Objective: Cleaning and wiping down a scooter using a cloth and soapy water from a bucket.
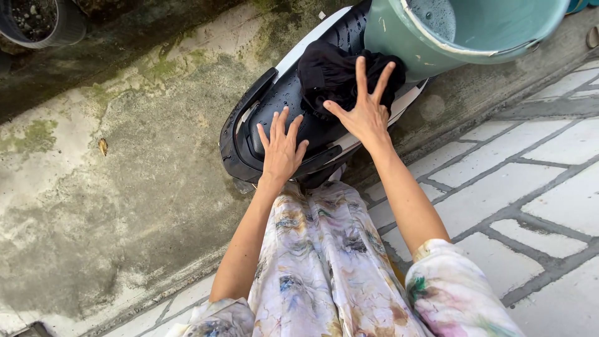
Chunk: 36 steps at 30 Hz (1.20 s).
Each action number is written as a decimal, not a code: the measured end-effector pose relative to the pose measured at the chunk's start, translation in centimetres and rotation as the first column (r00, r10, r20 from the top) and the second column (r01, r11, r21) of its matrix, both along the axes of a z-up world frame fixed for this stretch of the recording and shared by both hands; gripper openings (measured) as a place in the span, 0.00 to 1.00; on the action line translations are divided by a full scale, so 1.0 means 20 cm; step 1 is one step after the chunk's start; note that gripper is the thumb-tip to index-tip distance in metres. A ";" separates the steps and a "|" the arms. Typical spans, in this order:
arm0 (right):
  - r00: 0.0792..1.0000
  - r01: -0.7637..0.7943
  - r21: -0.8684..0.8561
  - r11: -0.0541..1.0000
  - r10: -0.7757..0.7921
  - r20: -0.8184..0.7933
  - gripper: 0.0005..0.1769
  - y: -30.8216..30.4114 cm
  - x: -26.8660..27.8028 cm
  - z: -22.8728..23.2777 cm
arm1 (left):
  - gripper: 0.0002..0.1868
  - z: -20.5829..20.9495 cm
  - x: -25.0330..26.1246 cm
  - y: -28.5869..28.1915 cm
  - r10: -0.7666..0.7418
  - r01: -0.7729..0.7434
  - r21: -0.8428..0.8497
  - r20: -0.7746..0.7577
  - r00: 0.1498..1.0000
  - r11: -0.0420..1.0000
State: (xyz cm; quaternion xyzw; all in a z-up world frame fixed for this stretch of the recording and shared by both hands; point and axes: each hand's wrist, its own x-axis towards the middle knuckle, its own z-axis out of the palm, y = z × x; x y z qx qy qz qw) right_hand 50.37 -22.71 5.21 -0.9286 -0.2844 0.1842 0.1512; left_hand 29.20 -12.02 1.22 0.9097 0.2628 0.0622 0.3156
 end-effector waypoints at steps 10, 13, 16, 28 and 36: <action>0.960 -0.274 -0.165 0.947 0.260 -0.105 0.52 -0.07 0.12 -0.16 | 0.34 -0.01 0.25 -0.01 0.132 -0.132 -0.037 0.004 0.991 0.991; 0.906 -0.424 -0.117 0.898 0.423 -0.031 0.35 -0.17 0.18 -0.20 | 0.36 -0.02 0.32 -0.07 0.185 -0.185 -0.036 -0.007 0.983 0.982; 0.833 -0.550 -0.065 0.832 0.553 0.031 0.29 -0.24 0.26 -0.23 | 0.41 0.00 0.40 -0.12 0.236 -0.235 -0.118 -0.011 0.972 0.965; 0.691 -0.721 0.049 0.691 0.722 -0.025 0.17 -0.19 0.47 -0.24 | 0.52 0.10 0.45 -0.41 0.510 -0.514 -0.041 -0.081 0.857 0.857; 0.660 -0.725 0.085 0.684 0.724 -0.202 0.37 -0.11 0.48 -0.03 | 0.31 0.05 0.53 -0.55 0.542 -0.541 -0.024 0.036 0.840 0.841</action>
